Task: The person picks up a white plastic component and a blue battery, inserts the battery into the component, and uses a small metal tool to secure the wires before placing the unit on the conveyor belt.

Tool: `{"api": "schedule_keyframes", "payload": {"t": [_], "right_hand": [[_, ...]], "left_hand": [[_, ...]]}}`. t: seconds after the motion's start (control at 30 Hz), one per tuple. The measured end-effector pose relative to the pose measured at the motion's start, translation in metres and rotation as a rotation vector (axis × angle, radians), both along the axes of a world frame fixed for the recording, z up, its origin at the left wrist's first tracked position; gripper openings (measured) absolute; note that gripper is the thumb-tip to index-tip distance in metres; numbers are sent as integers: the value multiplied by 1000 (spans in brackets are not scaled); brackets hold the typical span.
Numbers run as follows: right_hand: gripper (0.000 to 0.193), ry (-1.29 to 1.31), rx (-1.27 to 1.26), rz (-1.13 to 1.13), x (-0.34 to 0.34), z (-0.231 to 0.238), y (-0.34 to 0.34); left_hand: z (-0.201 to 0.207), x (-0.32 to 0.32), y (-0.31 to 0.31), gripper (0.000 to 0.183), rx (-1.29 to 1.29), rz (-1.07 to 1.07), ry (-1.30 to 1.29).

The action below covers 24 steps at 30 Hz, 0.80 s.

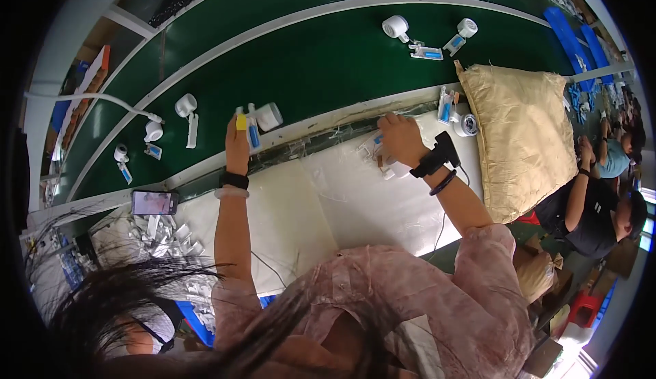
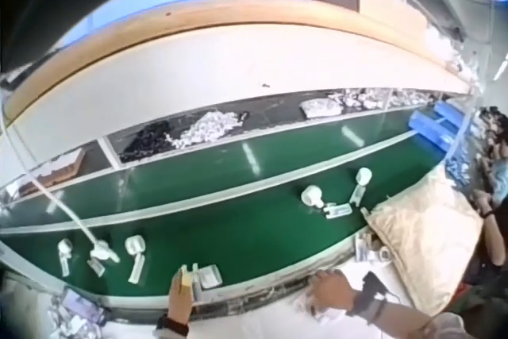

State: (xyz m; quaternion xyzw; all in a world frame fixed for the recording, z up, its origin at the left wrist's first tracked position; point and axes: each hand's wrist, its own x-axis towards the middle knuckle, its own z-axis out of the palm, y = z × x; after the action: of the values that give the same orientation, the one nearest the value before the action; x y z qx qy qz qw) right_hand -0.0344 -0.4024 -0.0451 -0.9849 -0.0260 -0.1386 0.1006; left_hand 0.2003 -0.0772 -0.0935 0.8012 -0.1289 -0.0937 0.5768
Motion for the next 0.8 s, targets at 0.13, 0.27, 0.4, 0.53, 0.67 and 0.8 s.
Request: {"api": "schedule_keyframes", "payload": {"t": [0.13,0.27,0.4,0.53,0.67,0.8], "right_hand": [[19,302,-84,-248,-6,2,-17],[29,487,-112,-145,-20,3,19],[21,315,0,-180,-32,-26,39],[17,381,298,56,-44,-16,46],[16,705,1521,136,-53,12,71],[13,778,1850,190,-55,47,93]], "left_hand": [[11,-15,-32,41,384,230,-665],[-3,-78,-43,48,316,-48,-502],[-1,-155,-54,48,218,-223,-317],[8,-203,-54,60,-4,-414,-167],[22,-225,-45,68,-67,-448,4],[55,-217,-24,64,-418,-570,535]]}}
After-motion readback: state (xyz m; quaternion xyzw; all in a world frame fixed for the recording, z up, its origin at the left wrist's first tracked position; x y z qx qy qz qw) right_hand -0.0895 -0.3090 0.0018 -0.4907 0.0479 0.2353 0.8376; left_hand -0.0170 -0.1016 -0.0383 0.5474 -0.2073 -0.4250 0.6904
